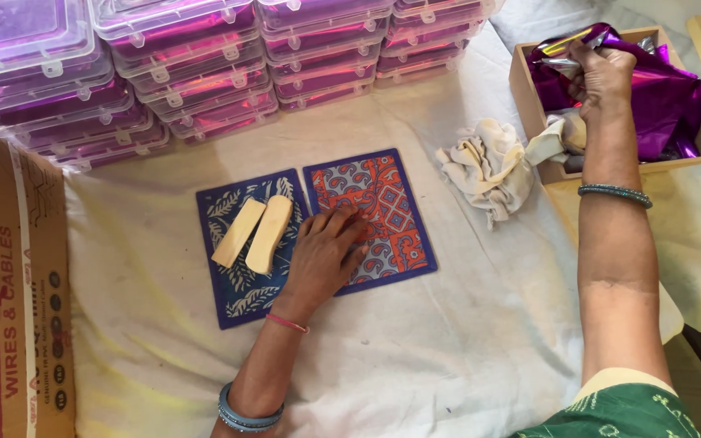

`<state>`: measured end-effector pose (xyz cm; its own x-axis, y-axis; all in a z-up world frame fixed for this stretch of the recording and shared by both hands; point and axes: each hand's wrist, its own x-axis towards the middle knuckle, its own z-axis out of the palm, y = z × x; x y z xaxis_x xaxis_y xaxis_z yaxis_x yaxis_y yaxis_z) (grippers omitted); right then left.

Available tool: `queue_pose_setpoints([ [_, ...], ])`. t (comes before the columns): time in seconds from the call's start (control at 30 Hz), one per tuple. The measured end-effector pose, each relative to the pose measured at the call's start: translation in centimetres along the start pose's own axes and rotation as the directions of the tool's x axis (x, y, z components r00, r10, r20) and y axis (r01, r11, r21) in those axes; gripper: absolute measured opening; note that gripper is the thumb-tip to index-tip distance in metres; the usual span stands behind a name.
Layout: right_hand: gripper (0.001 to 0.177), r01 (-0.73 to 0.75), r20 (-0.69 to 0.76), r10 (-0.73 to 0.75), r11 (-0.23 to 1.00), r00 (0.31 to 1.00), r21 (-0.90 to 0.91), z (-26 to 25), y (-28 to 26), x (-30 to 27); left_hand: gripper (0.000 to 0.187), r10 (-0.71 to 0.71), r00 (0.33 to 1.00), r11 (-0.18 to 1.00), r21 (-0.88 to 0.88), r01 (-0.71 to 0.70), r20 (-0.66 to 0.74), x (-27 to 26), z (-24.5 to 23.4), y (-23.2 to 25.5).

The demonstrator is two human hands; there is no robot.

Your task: The person wipes two rectangular wooden blocks with a white cloth, then places them on a patterned mat. They then take a sheet of shiny purple foil, place the blocks on it, and fold the foil around the blocks to wrap them.

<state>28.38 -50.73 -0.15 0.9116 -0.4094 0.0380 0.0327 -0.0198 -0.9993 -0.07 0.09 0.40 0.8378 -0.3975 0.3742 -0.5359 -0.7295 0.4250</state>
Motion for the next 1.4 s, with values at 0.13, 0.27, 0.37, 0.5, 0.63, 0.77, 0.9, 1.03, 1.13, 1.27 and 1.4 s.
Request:
queue_pose_setpoints([
  [0.13, 0.023, 0.060, -0.044, -0.054, 0.986, 0.998, 0.153, 0.2, -0.9, -0.9, 0.038, -0.007, 1.000, 0.999, -0.040, 0.007, 0.013, 0.5, -0.2, 0.5],
  [0.27, 0.024, 0.045, -0.093, -0.044, 0.999, 0.995, 0.011, -0.3, -0.4, -0.9, 0.033, -0.101, 0.990, 0.995, 0.010, 0.100, 0.101, 2.8, -0.3, 1.7],
  [0.37, 0.028, 0.172, -0.007, -0.176, 0.969, 0.984, -0.178, -0.2, -2.0, -3.1, 0.034, 0.096, 0.995, 0.993, -0.062, -0.096, 0.000, 7.3, 0.8, 4.3],
  [0.5, 0.022, 0.303, 0.154, -0.289, 0.950, 0.945, -0.080, -3.3, -0.1, -2.2, 0.035, 0.308, 0.948, 0.907, -0.277, -0.318, -0.082, 14.2, 5.3, 8.5],
  [0.63, 0.016, -0.082, 0.118, 0.096, 0.990, 0.988, -0.118, -2.3, -4.8, -8.1, 0.056, 0.349, 0.925, 0.877, -0.295, -0.379, -0.151, 19.9, 11.3, 11.7],
  [0.77, 0.012, -0.106, 0.264, 0.092, 0.993, 0.960, 0.041, -3.6, -4.1, -10.7, 0.077, 0.214, 0.963, 0.941, -0.232, -0.248, -0.162, 23.5, 14.7, 13.3],
  [0.9, 0.022, -0.185, 0.260, 0.195, 0.981, 0.946, -0.062, -4.3, -3.5, -12.4, 0.076, 0.123, 0.986, 0.971, -0.193, -0.144, -0.114, 24.8, 17.2, 13.3],
  [1.03, 0.021, -0.244, 0.291, 0.227, 0.970, 0.929, 0.022, -4.0, -4.4, -14.1, 0.070, 0.018, 0.963, 0.959, -0.268, -0.093, -0.268, 23.5, 16.2, 14.5],
  [1.13, 0.022, -0.256, 0.304, 0.227, 0.965, 0.925, 0.059, -4.0, -4.2, -14.8, 0.058, -0.121, 0.941, 0.918, -0.396, -0.014, -0.315, 22.2, 17.5, 14.7],
  [1.27, 0.020, -0.192, 0.304, 0.169, 0.980, 0.938, 0.049, -4.1, -4.0, -15.9, 0.025, -0.393, 0.918, 0.517, -0.836, 0.183, -0.042, 22.3, 22.9, 13.1],
  [1.4, 0.019, -0.172, 0.298, 0.158, 0.985, 0.941, 0.020, -4.0, -4.0, -16.3, 0.023, -0.380, 0.864, 0.028, -0.930, 0.367, 0.330, 23.6, 20.6, 13.1],
])
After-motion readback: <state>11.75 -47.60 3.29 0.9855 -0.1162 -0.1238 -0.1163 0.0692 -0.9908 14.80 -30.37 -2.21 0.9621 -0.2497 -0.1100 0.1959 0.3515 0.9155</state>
